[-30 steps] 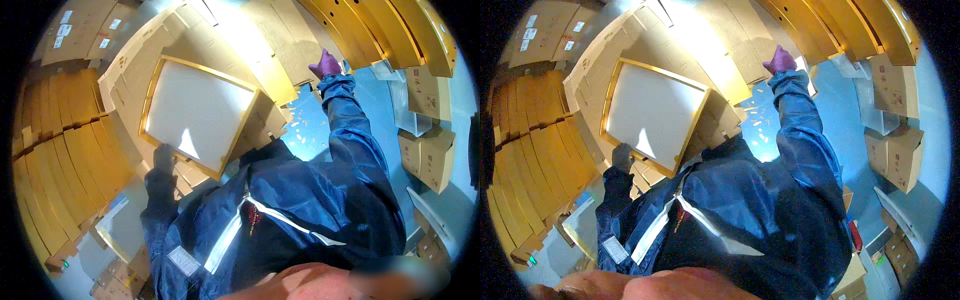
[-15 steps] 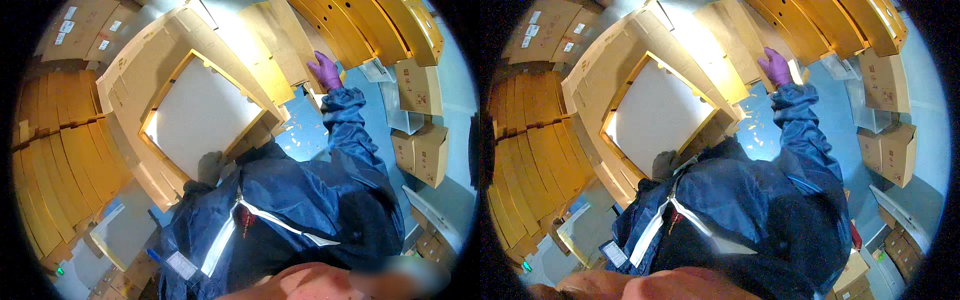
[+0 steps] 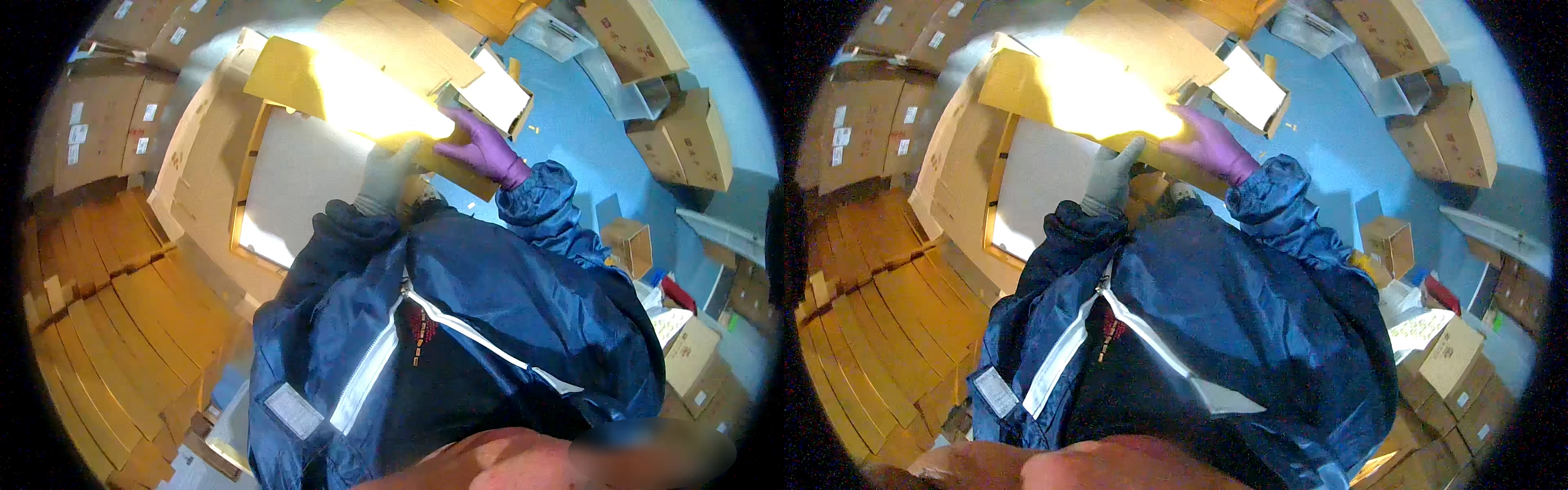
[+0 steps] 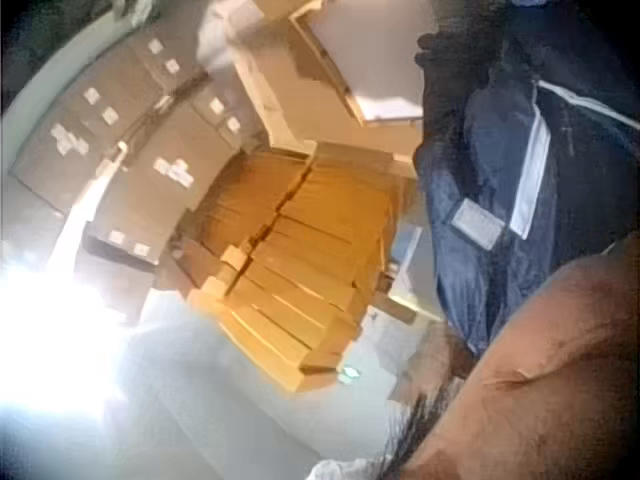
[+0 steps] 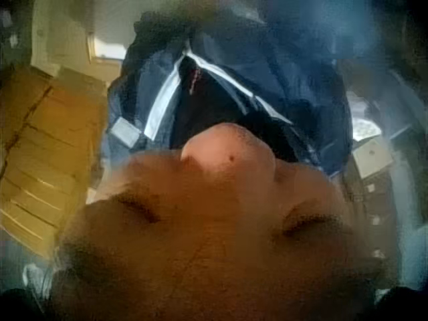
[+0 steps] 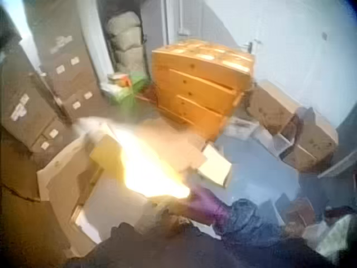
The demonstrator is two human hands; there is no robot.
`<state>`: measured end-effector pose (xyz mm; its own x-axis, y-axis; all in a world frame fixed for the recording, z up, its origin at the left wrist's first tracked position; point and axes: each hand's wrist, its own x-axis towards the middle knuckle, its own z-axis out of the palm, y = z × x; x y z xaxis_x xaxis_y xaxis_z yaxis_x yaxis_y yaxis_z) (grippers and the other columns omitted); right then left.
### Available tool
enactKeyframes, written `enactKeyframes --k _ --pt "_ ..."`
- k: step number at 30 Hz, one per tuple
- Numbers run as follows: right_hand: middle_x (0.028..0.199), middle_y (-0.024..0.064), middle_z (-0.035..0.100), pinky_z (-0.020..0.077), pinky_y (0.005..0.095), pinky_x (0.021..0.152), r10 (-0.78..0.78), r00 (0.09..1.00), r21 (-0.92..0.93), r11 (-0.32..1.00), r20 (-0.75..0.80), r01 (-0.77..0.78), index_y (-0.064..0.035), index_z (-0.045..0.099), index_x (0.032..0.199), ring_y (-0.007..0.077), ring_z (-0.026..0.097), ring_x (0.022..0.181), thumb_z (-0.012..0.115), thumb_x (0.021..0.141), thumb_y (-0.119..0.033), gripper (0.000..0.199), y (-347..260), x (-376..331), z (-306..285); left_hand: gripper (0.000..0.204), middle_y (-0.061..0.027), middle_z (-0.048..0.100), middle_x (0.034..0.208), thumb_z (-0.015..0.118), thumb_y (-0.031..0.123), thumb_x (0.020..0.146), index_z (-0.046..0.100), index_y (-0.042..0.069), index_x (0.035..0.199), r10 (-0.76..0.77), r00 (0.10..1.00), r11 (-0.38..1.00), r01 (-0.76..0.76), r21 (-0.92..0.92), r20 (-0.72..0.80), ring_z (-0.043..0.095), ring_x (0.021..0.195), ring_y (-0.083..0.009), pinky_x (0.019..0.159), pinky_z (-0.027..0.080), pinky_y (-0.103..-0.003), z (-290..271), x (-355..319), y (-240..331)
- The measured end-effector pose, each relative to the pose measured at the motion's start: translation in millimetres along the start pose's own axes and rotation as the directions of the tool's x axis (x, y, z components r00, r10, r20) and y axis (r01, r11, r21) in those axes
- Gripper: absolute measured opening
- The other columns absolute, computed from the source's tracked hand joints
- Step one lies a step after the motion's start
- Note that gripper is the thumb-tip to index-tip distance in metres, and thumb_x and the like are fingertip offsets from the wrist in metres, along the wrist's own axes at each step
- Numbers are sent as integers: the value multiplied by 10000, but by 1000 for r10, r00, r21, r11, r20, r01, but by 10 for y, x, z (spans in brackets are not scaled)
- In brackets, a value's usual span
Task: The person assembles a cardboard frame by inserting yellow plastic dividers into a white board and then placing a brown cardboard sheet on top. They repeat this process with another frame, handling the components by hand.
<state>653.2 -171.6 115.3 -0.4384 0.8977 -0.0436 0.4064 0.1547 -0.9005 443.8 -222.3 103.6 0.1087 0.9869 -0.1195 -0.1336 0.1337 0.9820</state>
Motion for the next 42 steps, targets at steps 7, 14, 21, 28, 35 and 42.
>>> enactKeyframes --k 7,14,21,28,35,42 --pt "1120 112 652 483 342 929 282 958 22 959 -43 -281 -15 624 1207 203 614 1041 750 844 -222 436 418 -547 -135 318 -81 711 1008 652 237 937 686 -23 1118 -192 970 981 192 12 147 667 827 -180 722 543 -326 446 -51 -8" --pt "1446 171 441 295 387 1145 70 962 48 995 265 -85 -3 323 1488 293 404 1357 773 844 -338 853 -28 -975 -631 384 -71 670 1127 680 215 936 624 -28 1228 -291 887 955 291 54 359 627 1016 -160 903 501 -300 567 -229 83" --pt "1176 43 645 489 281 922 76 997 362 929 15 -76 1 516 1385 116 580 1063 716 911 -179 546 -333 -627 -427 395 -78 614 1075 625 171 930 514 11 1273 -128 962 990 137 -20 240 609 888 -160 751 520 -292 740 -315 262" --pt "1146 125 682 504 366 905 114 978 -125 983 -176 -138 -30 552 1336 280 656 1030 638 926 -344 524 -72 -706 -334 182 -70 601 965 596 157 938 607 28 1066 37 967 961 -104 257 254 600 858 -141 708 518 -280 482 -306 140" --pt "1203 72 595 462 329 976 88 995 166 982 44 -94 -26 541 1332 168 552 1150 686 926 -278 500 -169 -840 -684 265 -104 649 954 599 207 934 648 -25 1051 -356 857 934 320 157 372 649 842 -155 674 532 -283 548 -285 132" --pt "964 -42 621 451 228 762 159 986 476 864 50 -164 -54 634 1155 53 550 836 622 970 -223 251 -243 -720 -840 339 -101 634 1190 577 25 944 556 -37 1276 -120 939 938 213 -272 322 596 1108 -190 969 483 -332 657 -128 408"
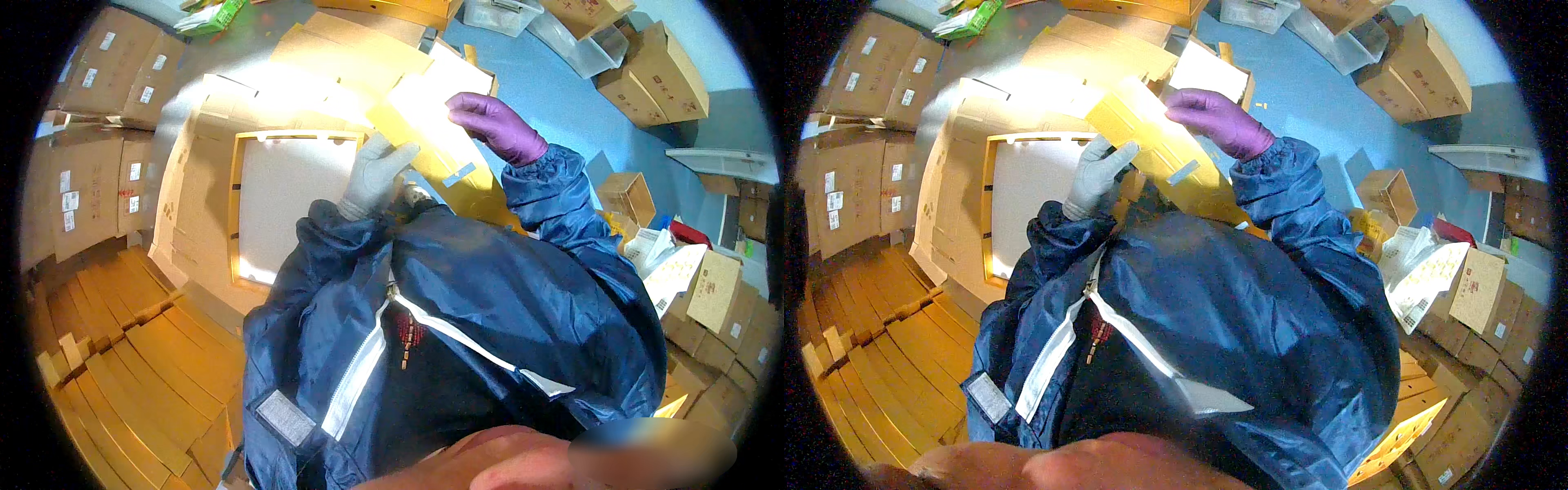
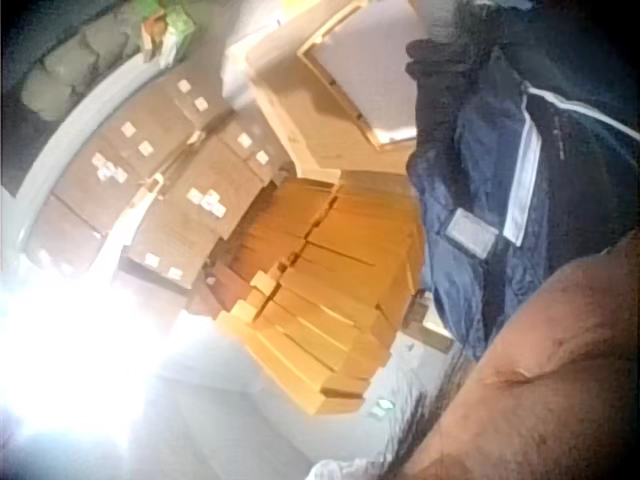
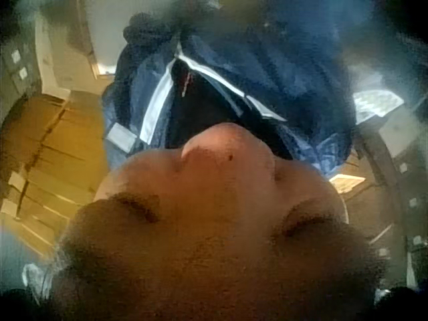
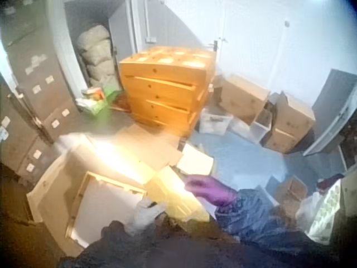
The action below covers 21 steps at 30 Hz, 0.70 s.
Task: The person assembles a cardboard frame by inserting yellow plastic dividers into a white board and then placing a brown cardboard sheet on top. They repeat this process with another frame, handling the components by hand.
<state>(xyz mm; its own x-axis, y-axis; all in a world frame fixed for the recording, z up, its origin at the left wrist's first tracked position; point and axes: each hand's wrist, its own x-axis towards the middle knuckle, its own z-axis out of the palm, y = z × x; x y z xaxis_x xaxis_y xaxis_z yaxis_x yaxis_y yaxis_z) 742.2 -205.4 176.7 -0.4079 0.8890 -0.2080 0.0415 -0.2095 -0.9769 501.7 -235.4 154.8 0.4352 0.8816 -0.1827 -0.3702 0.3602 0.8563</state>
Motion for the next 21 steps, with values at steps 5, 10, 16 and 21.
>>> enactKeyframes --k 5,10,16,21 --pt "1082 12 602 450 255 898 -77 986 171 984 151 51 -10 598 1197 98 555 1007 567 999 -214 286 61 -21 87 390 -94 620 1241 600 42 937 548 -4 1320 -48 979 994 27 108 200 572 1164 -194 1011 451 -345 -122 -29 144" --pt "1202 99 618 422 300 1018 -161 970 61 986 182 152 10 583 1283 158 552 1143 511 1019 -162 324 217 134 74 407 -92 617 1266 619 63 935 554 10 1334 -70 983 993 54 102 168 587 1170 -203 996 476 -354 -130 32 243" --pt "1013 -21 620 467 268 827 47 997 -221 975 57 -33 -51 652 1195 97 551 919 601 986 -242 287 154 328 -152 188 -124 626 1184 560 107 994 576 31 1165 240 944 964 -206 166 -225 650 1010 -266 891 545 -372 -368 333 402" --pt "958 -47 612 445 230 765 -103 994 -91 991 -35 100 -64 677 1149 66 525 857 612 978 -258 266 148 625 -78 340 -105 629 1153 579 85 951 554 -10 1276 219 967 901 -148 409 -132 599 1018 -195 870 511 -327 -554 338 -178"
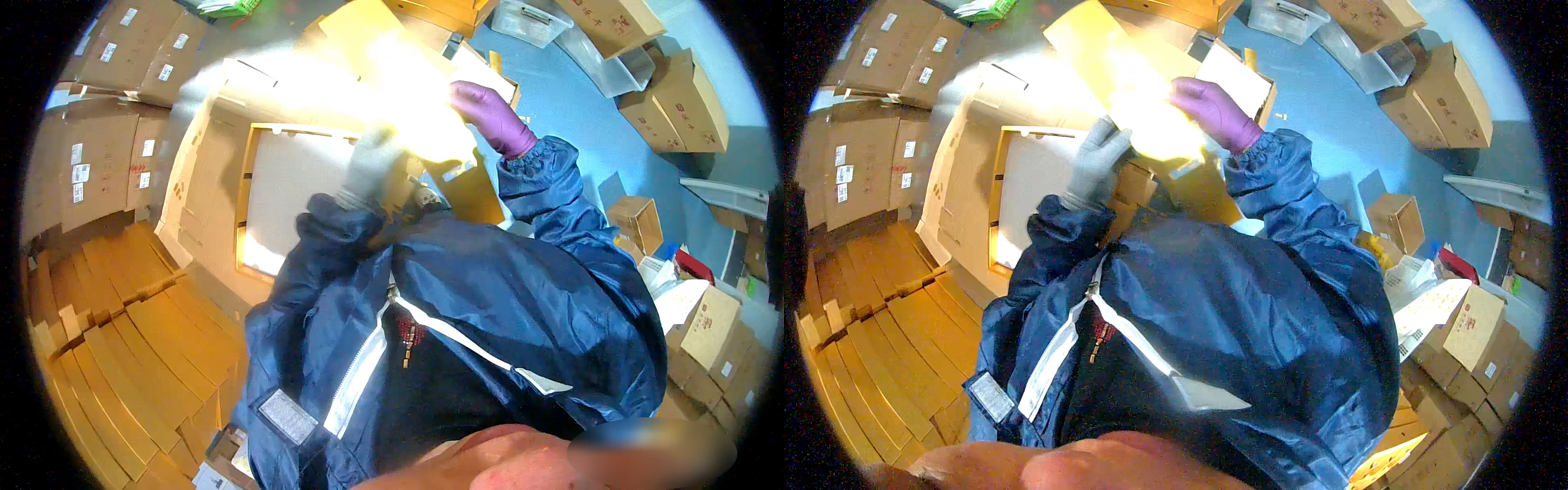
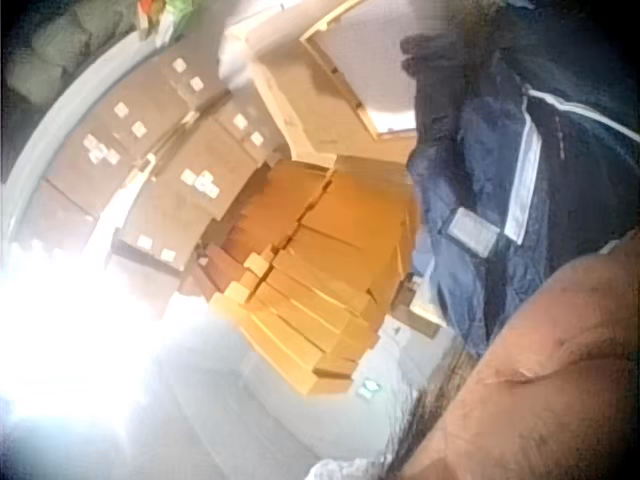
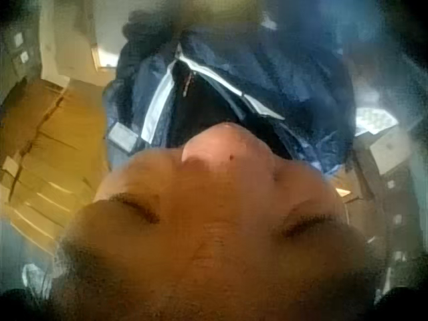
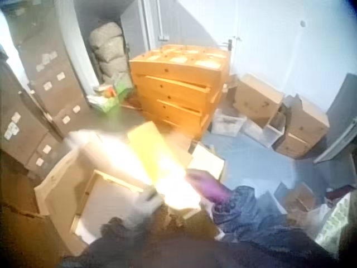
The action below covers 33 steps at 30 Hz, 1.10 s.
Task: The person assembles a cardboard frame by inserting yellow plastic dividers into a white board and then placing a brown cardboard sheet on top. They repeat this process with another frame, handling the components by hand.
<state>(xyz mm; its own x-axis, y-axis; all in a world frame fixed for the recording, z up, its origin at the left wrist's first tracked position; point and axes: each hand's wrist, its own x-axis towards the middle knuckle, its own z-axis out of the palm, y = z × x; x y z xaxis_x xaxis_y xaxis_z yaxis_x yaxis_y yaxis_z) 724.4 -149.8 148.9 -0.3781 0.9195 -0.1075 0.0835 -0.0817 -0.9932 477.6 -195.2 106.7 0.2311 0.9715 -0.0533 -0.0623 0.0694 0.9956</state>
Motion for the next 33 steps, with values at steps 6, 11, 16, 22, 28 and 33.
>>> enactKeyframes --k 6,11,16,22,28,33 --pt "1171 97 624 436 288 1002 80 995 438 894 55 -96 9 628 1195 155 561 1131 627 970 -209 313 -106 176 342 366 -71 622 1188 608 76 889 592 -8 1245 -197 969 809 245 -533 147 596 1050 -180 943 473 -323 82 -130 716" --pt "1138 68 634 435 289 1009 -423 904 -105 898 66 427 -17 602 1249 149 572 1129 598 989 -263 358 38 322 290 309 -59 658 1106 587 95 920 609 23 1219 -158 987 933 153 -325 12 626 985 -163 876 493 -321 -125 -2 723" --pt "1030 0 658 458 258 815 91 948 -171 984 303 -40 -40 674 1174 85 562 915 607 987 -276 308 -204 286 200 238 -54 650 1064 568 126 973 586 29 1189 -130 957 917 16 -399 -259 647 883 -144 726 538 -258 -353 168 963" --pt "1099 82 665 461 279 936 -75 993 182 982 89 58 -4 669 1171 129 590 1064 596 979 -262 330 -165 463 377 396 -86 621 1146 618 144 934 555 -26 1285 9 998 997 -4 77 -67 593 1030 -168 926 488 -326 -60 45 555" --pt "1258 98 626 425 325 1039 32 965 350 929 259 -124 31 536 1338 190 578 1162 604 966 -220 454 -289 211 411 410 -100 612 1227 594 99 909 555 -7 1304 -150 988 830 149 -538 43 589 1115 -204 988 464 -353 -17 -35 905" --pt "1256 110 624 463 338 1008 -52 949 689 700 311 -188 30 511 1353 197 613 1126 593 950 -176 460 -319 11 603 405 -88 636 1198 589 99 899 570 13 1294 -183 979 651 191 -735 93 613 1092 -209 986 469 -348 102 -145 942"
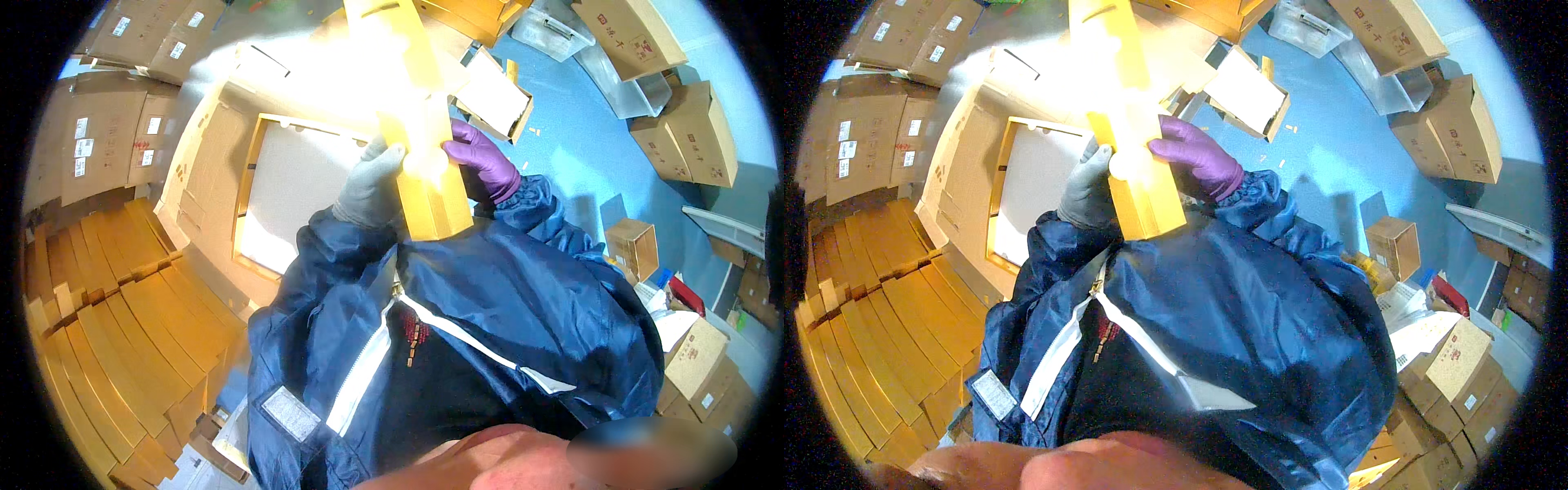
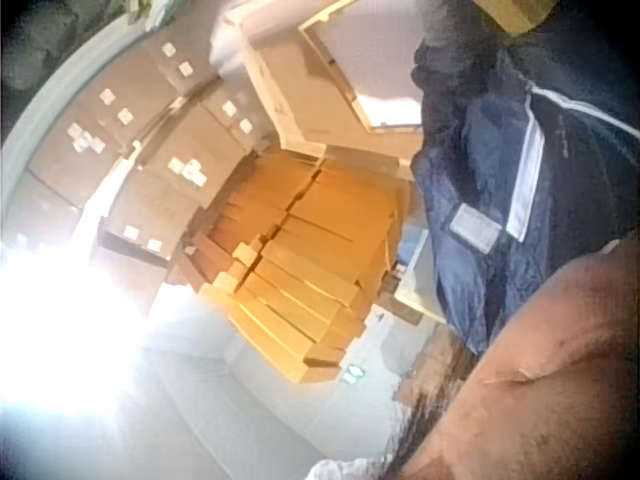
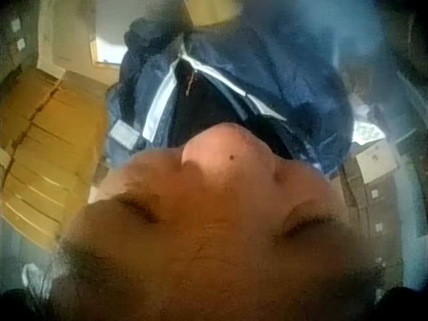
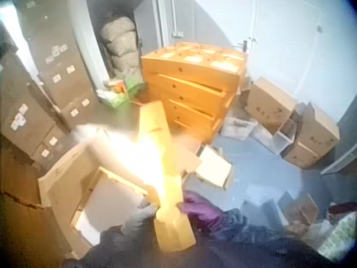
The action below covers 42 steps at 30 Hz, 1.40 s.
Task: The person assembles a cardboard frame by inserting yellow plastic dividers into a white board and then placing a brown cardboard sheet on top. They repeat this process with another frame, handling the components by hand.
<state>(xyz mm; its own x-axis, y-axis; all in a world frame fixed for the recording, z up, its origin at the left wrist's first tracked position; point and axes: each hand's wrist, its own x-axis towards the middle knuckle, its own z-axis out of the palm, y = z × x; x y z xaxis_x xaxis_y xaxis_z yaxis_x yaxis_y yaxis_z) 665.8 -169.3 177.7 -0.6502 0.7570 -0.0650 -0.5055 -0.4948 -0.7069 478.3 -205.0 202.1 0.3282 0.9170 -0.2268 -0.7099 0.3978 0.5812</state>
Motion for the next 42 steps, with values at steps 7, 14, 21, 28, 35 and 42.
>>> enactKeyframes --k 7,14,21,28,35,42 --pt "1161 119 628 515 302 901 -372 887 -742 668 -273 52 18 453 1362 178 613 1091 715 901 -340 640 12 219 -359 291 -52 634 1097 590 78 942 567 26 1227 213 967 836 -106 538 -141 627 954 -144 829 514 -286 -419 273 -60" --pt "1188 205 641 518 377 890 -91 982 -975 168 -165 -148 -71 508 1362 344 652 1070 771 790 -265 659 36 185 -248 285 -48 635 1015 629 103 945 564 13 1208 266 952 843 -152 517 -154 599 864 -118 736 501 -248 -279 259 -139" --pt "862 92 725 564 305 717 315 949 -976 205 -7 -76 -28 661 1111 160 712 769 659 888 -114 239 -374 314 -351 652 -164 569 1286 819 168 746 541 87 1330 435 794 -619 -79 782 425 519 1235 -309 1054 376 -482 -168 -387 736" --pt "763 50 688 529 258 621 617 784 -981 184 61 -68 -22 678 1000 114 661 669 689 838 -121 190 -326 726 -153 838 -171 596 1143 899 291 599 508 58 1302 87 982 -539 -95 837 167 548 1103 -355 958 433 -473 -697 -656 957" --pt "842 107 705 553 303 686 781 619 -962 105 -77 -253 -7 660 1030 167 688 744 705 803 -102 250 -178 1009 212 672 -165 620 1012 860 324 678 581 84 1240 128 988 -434 -26 901 91 623 885 -353 783 517 -434 -1139 -993 699" --pt "921 135 678 539 440 729 313 884 -814 -368 347 450 -101 610 1054 355 673 844 753 801 -207 309 134 990 292 270 -110 604 894 744 265 823 593 96 969 382 923 -522 172 835 48 643 774 -344 659 537 -414 -1174 -1202 628"
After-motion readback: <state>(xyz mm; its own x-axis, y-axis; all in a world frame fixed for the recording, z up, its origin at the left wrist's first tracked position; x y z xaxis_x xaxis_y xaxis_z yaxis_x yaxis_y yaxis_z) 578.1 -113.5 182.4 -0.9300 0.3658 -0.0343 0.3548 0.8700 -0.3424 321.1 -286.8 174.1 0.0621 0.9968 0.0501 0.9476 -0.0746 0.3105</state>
